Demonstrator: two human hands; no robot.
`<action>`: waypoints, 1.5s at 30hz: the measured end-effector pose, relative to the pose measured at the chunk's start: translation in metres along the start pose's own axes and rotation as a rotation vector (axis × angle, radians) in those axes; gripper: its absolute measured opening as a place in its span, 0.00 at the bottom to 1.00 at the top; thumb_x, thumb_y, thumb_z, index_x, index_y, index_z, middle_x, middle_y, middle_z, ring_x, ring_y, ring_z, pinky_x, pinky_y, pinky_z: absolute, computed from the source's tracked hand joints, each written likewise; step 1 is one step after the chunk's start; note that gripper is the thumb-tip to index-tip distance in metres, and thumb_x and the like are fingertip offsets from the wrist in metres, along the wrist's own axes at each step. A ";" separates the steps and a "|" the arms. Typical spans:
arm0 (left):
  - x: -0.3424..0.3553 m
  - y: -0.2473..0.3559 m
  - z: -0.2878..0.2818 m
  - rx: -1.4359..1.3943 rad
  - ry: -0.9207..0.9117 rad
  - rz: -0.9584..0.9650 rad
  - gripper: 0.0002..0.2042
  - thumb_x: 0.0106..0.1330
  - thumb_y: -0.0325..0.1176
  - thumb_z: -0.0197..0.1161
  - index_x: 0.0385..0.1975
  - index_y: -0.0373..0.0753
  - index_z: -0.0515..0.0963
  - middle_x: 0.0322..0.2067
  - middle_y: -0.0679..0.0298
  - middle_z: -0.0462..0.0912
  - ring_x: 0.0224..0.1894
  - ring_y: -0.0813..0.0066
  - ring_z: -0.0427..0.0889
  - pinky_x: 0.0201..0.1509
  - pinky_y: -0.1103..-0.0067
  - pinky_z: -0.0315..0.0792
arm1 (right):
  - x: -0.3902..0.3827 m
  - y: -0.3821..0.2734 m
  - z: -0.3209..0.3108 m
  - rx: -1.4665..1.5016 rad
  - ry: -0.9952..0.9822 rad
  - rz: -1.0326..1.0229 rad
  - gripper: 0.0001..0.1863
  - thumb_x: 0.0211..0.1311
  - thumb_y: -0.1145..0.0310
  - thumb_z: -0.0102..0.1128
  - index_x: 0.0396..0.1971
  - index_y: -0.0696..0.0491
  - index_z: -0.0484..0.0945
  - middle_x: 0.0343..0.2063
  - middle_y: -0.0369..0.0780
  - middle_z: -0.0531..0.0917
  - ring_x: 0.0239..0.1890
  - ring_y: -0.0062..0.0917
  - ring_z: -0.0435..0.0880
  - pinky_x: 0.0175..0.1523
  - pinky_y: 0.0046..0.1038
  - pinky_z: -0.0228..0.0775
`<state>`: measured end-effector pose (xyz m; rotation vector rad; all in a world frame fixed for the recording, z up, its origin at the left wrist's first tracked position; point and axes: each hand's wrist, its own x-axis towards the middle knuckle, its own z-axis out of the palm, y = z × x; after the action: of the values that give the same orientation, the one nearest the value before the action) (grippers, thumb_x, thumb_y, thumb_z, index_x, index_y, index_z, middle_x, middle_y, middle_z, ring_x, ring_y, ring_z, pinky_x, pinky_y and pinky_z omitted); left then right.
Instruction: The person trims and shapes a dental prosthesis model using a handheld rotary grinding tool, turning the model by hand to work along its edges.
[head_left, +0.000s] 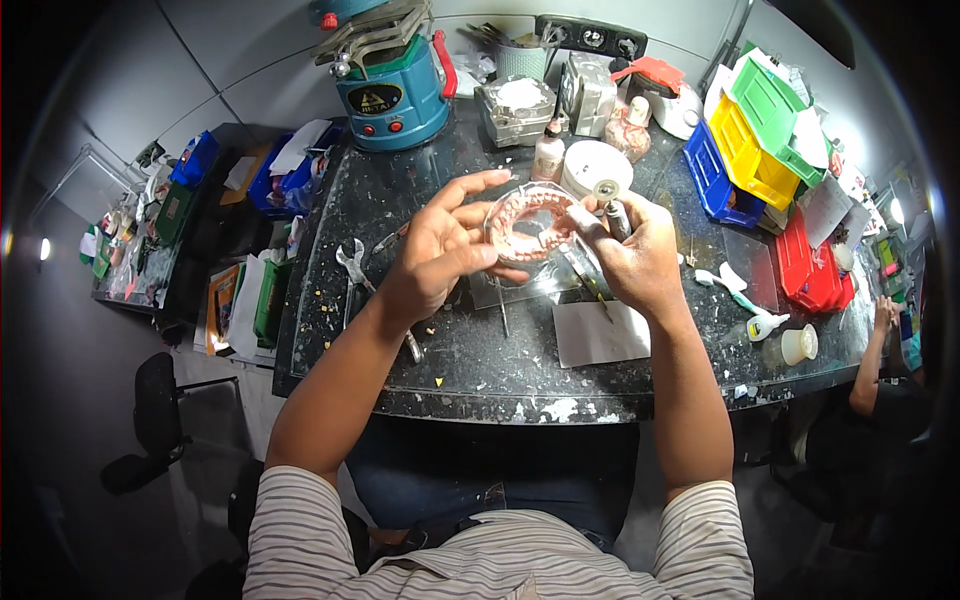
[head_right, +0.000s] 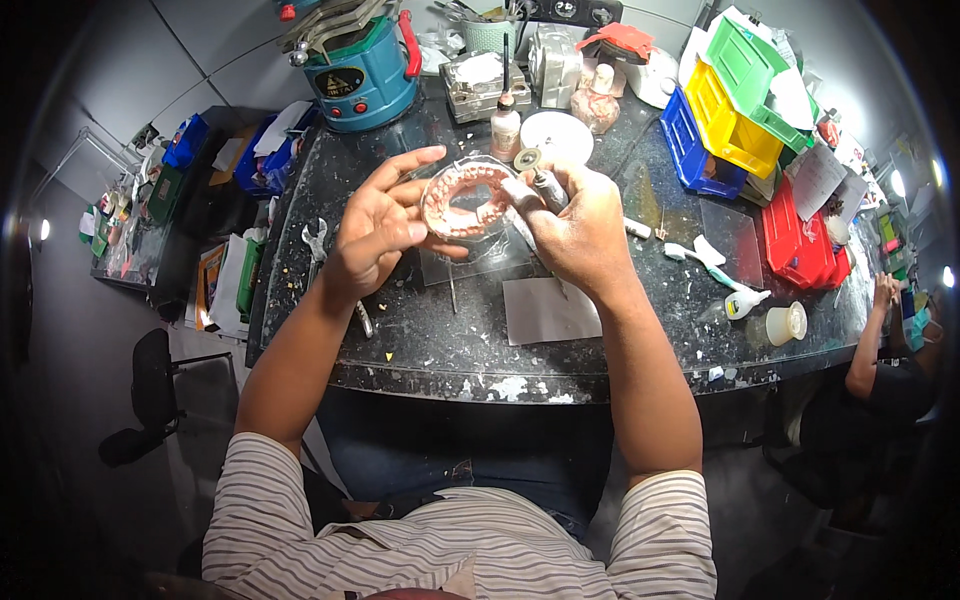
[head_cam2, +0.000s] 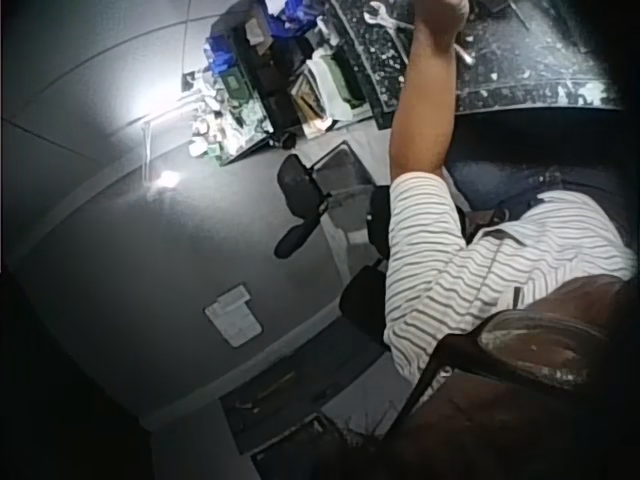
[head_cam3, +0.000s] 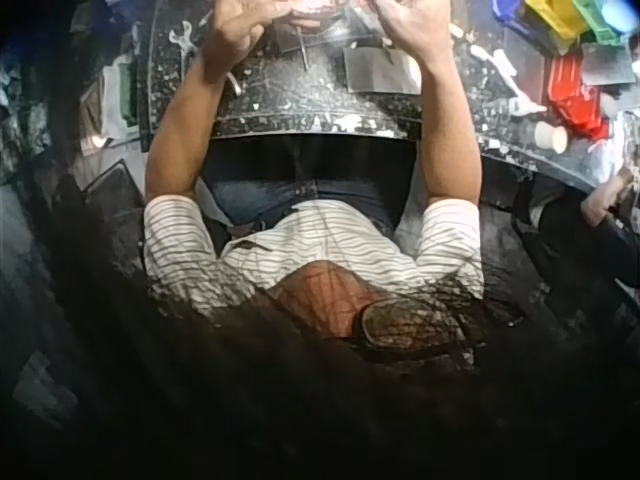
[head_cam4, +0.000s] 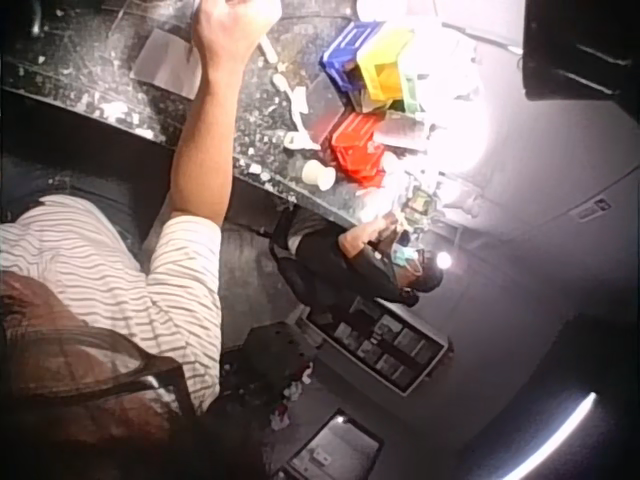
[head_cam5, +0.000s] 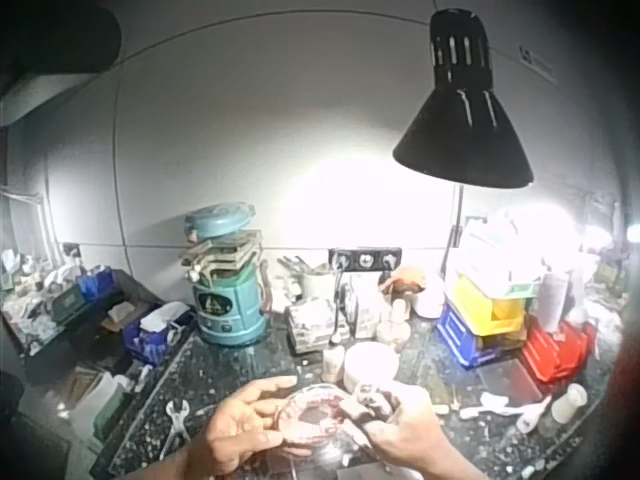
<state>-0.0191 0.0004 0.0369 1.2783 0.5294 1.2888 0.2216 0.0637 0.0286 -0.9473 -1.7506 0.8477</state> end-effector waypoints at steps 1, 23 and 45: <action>0.000 0.001 -0.001 -0.001 0.000 -0.001 0.28 0.72 0.20 0.54 0.72 0.26 0.59 0.60 0.40 0.79 0.59 0.60 0.86 0.55 0.66 0.88 | 0.000 -0.004 0.001 0.011 0.012 -0.053 0.10 0.63 0.69 0.74 0.36 0.59 0.83 0.25 0.41 0.85 0.27 0.20 0.80 0.36 0.29 0.74; -0.002 -0.011 -0.002 0.001 0.069 -0.289 0.19 0.71 0.23 0.68 0.55 0.29 0.67 0.49 0.47 0.85 0.50 0.58 0.90 0.50 0.62 0.91 | -0.003 -0.023 -0.006 -0.209 -0.231 0.086 0.15 0.55 0.72 0.71 0.43 0.62 0.86 0.27 0.43 0.88 0.29 0.19 0.84 0.38 0.27 0.78; -0.001 -0.008 0.004 -0.058 0.015 -0.253 0.39 0.63 0.19 0.74 0.73 0.28 0.61 0.62 0.47 0.79 0.59 0.59 0.86 0.55 0.66 0.89 | -0.003 -0.028 -0.014 -0.236 -0.257 0.024 0.21 0.61 0.53 0.75 0.29 0.60 0.85 0.19 0.42 0.82 0.22 0.23 0.79 0.30 0.29 0.71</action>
<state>-0.0129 -0.0007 0.0307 1.1152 0.6379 1.0949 0.2291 0.0503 0.0563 -1.0507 -2.0990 0.8185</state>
